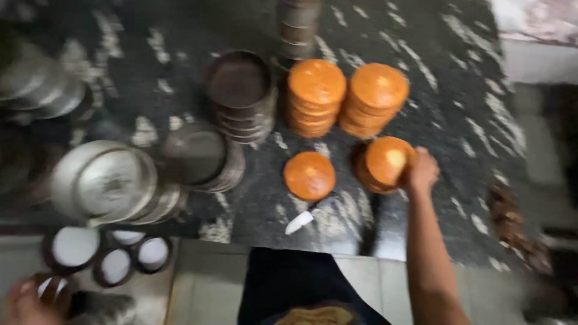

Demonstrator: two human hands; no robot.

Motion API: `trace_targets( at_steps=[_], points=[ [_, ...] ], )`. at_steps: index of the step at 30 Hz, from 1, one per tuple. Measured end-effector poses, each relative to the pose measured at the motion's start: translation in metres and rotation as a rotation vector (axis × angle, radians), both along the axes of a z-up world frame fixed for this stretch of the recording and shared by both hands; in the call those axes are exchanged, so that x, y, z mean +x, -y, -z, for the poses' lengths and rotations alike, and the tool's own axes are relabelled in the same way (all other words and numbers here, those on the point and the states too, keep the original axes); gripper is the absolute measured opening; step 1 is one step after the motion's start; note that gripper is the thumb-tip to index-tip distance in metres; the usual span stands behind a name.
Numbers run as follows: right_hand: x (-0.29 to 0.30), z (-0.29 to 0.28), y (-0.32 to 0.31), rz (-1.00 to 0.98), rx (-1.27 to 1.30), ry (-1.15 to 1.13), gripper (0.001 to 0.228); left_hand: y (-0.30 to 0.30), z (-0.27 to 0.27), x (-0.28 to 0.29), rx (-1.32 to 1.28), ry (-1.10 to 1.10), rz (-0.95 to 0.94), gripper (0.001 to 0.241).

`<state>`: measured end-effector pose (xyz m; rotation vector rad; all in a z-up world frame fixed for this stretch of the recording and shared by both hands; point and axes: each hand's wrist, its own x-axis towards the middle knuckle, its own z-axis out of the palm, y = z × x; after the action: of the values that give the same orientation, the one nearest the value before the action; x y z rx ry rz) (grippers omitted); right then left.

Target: Scrape residue from inside metal cake tins using a knife and stack them on a counter.

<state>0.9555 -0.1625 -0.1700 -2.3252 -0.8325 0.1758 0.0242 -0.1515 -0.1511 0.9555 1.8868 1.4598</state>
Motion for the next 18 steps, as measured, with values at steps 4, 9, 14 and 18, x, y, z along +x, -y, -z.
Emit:
trace_targets(
  at_steps=[4, 9, 14, 18],
  points=[
    [-0.028, -0.019, 0.022, -0.104, 0.138, 0.413, 0.017, -0.009, -0.101, 0.047, 0.131, 0.007, -0.144, 0.037],
    [-0.107, 0.029, 0.023, -0.311, 0.433, 0.278, 0.020, -0.086, -0.183, 0.009, 0.342, 0.158, -0.162, 0.038],
    [-0.230, 0.032, 0.028, -0.998, 0.105, 0.366, 0.055, -0.177, -0.250, -0.042, 0.372, 0.011, -0.273, 0.057],
    [-0.297, -0.013, 0.043, -0.912, -0.158, 0.521, 0.063, -0.237, -0.271, -0.086, 0.213, 0.134, -0.132, 0.072]
  ],
)
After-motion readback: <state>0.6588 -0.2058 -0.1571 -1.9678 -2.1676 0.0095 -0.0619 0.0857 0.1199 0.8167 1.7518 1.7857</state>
